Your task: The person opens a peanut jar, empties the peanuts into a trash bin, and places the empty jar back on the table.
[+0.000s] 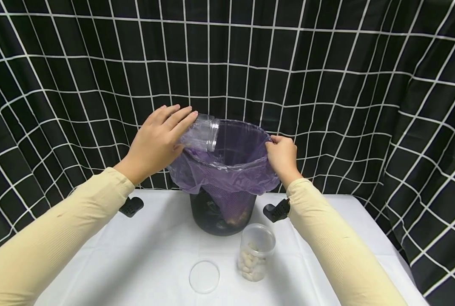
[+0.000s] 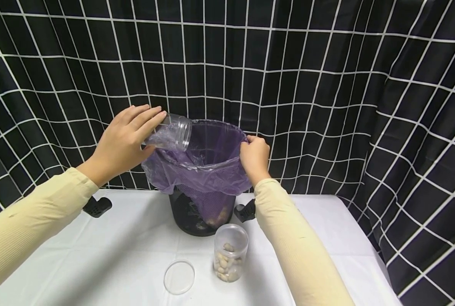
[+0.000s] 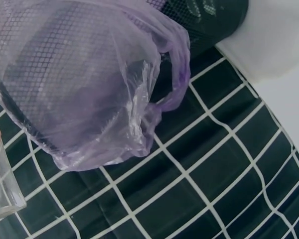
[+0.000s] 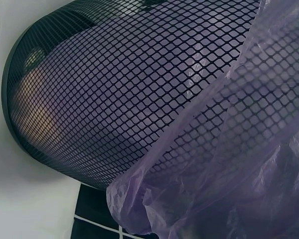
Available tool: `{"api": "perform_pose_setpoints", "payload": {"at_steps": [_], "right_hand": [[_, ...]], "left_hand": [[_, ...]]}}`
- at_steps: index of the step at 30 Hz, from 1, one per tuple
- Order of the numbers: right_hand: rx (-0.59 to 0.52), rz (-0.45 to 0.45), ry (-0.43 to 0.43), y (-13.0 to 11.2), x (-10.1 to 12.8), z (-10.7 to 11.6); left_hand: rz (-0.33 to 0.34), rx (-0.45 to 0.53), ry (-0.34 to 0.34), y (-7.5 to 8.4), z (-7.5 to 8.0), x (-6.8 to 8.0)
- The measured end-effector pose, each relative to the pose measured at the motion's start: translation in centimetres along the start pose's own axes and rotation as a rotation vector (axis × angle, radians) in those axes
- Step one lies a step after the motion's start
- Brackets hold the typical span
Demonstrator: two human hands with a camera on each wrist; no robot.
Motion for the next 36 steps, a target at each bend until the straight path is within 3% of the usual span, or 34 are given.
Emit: {"api": "perform_pose_setpoints", "payload": {"at_steps": [17,28,36], "right_hand": [[0.000,0.015,0.007,-0.1,0.2,0.0],[-0.005,0.006,-0.002,0.1,0.1,-0.1],[-0.003,0.014,0.002,0.1,0.0,-0.1]], "left_hand": [[0.117,0.047,0.051,-0.5,0.7,0.8],[0.164,0.092,0.018,-0.3,1.2,2.1],[0.246,0.165,0.015,-0.4,1.3,3.4]]}}
Point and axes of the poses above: each hand's wrist, its own x-axis away from the middle knuckle, its own z-axis out of the back of the hand, y = z × x, the point moved 5 cm from there along -x, towards the middle knuckle, and after that the axes turned 5 degrees about -z, right-handed, at the moved point
